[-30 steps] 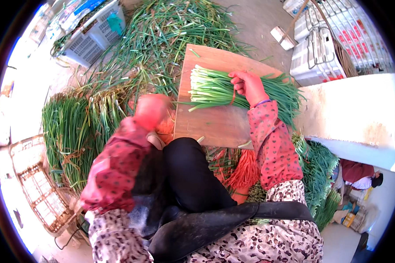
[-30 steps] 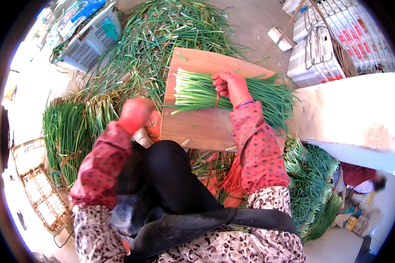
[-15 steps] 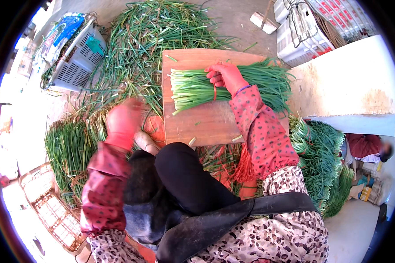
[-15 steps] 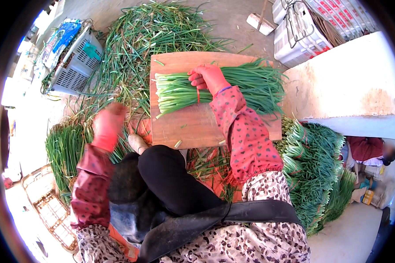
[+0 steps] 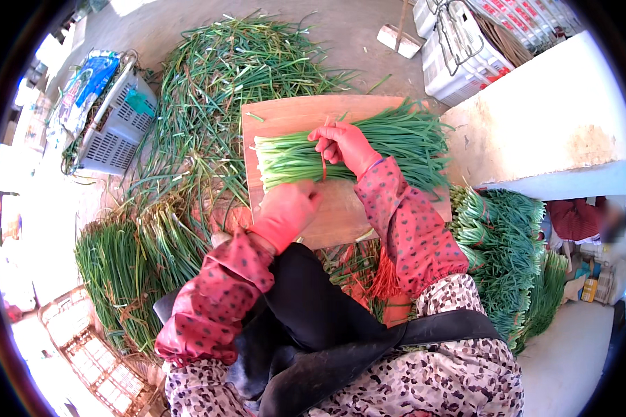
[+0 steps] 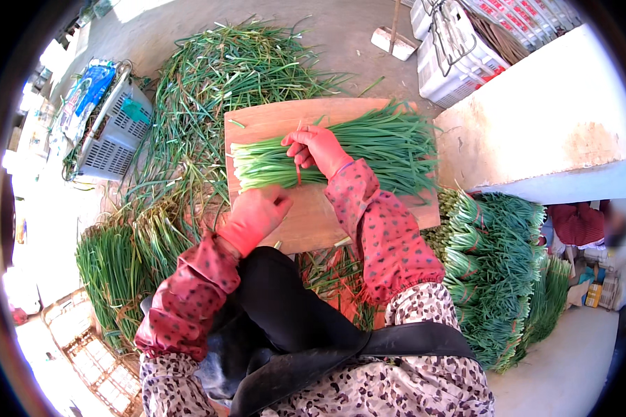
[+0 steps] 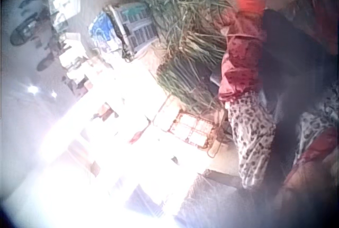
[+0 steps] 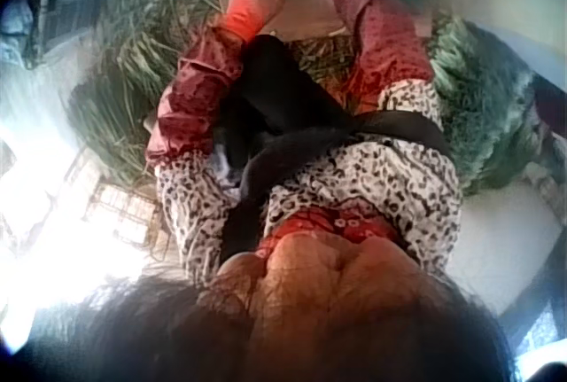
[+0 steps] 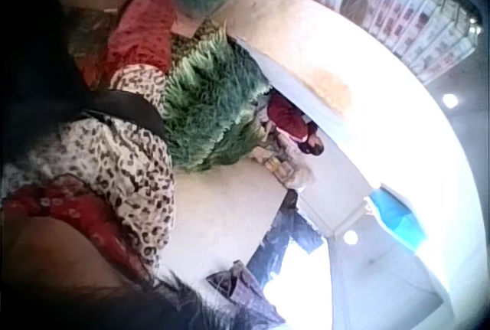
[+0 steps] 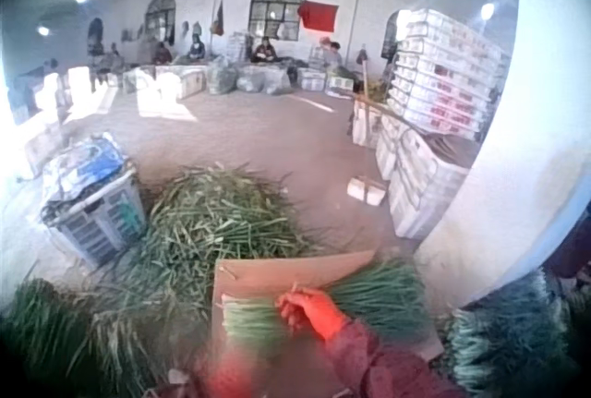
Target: The person sorts through bundles of green leafy vegetables by hand, removes individual stalks to clean or inspect them, and then bundles them together using red ties on a small wooden board.
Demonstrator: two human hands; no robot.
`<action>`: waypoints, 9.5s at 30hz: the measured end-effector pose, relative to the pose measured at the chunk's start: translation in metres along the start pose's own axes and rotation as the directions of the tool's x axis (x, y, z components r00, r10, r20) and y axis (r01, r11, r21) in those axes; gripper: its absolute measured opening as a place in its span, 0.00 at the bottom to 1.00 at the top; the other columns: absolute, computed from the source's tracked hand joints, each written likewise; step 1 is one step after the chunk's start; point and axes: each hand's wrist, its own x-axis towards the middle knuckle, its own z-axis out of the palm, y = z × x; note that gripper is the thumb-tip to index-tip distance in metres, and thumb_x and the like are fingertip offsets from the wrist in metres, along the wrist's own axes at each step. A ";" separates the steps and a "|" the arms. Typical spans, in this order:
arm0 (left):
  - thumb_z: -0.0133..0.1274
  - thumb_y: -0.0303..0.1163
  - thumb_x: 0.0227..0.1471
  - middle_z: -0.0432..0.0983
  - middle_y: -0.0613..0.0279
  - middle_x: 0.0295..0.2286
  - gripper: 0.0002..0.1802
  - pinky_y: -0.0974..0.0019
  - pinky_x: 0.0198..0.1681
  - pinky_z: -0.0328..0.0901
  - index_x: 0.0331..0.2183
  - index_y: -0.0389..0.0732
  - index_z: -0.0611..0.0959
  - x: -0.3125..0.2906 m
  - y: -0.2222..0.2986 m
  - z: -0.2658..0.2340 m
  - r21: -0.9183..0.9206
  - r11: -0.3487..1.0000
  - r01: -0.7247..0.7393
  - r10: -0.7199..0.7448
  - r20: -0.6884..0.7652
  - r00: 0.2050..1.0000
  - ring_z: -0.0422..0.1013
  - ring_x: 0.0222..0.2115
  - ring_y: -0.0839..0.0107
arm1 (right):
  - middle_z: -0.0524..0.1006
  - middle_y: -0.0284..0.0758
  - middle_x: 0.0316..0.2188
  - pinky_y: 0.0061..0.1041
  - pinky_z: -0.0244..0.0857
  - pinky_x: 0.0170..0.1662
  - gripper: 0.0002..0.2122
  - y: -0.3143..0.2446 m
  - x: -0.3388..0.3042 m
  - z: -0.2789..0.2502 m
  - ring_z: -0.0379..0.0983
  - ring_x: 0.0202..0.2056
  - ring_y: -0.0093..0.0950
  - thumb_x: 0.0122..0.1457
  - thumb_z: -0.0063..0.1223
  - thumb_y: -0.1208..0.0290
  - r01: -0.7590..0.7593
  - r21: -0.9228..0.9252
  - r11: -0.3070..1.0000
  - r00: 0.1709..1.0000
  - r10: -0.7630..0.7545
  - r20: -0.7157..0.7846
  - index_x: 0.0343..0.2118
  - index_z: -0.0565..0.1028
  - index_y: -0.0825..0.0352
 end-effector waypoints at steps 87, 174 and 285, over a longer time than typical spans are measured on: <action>0.51 0.28 0.40 0.78 0.59 0.35 0.21 0.62 0.42 0.70 0.40 0.35 0.78 -0.065 0.025 0.058 -0.889 -0.423 0.175 -0.017 0.201 0.979 0.75 0.34 0.64 | 0.75 0.36 0.33 0.29 0.69 0.39 0.14 -0.301 -0.170 0.172 0.72 0.34 0.26 0.58 0.48 0.59 0.754 -0.027 0.657 0.648 -0.735 0.201 0.38 0.72 0.66; 0.61 0.24 0.41 0.76 0.65 0.35 0.20 0.69 0.35 0.69 0.40 0.40 0.76 -0.082 0.072 0.051 -0.875 -0.482 -0.033 -0.113 0.025 0.993 0.73 0.34 0.73 | 0.76 0.26 0.20 0.18 0.55 0.19 0.04 -0.074 -0.229 0.112 0.63 0.16 0.15 0.53 0.51 0.73 0.280 -0.071 0.957 0.952 -0.267 0.151 0.27 0.76 0.65; 0.35 0.39 0.61 0.61 0.48 0.54 0.26 0.58 0.56 0.58 0.59 0.43 0.61 -0.132 -0.053 -0.107 -0.958 0.232 0.171 -0.469 0.044 0.882 0.62 0.53 0.57 | 0.67 0.39 0.53 0.50 0.58 0.53 0.28 0.065 -0.379 -0.346 0.64 0.52 0.40 0.56 0.50 0.49 0.893 0.332 0.305 0.395 -0.175 -0.902 0.55 0.64 0.63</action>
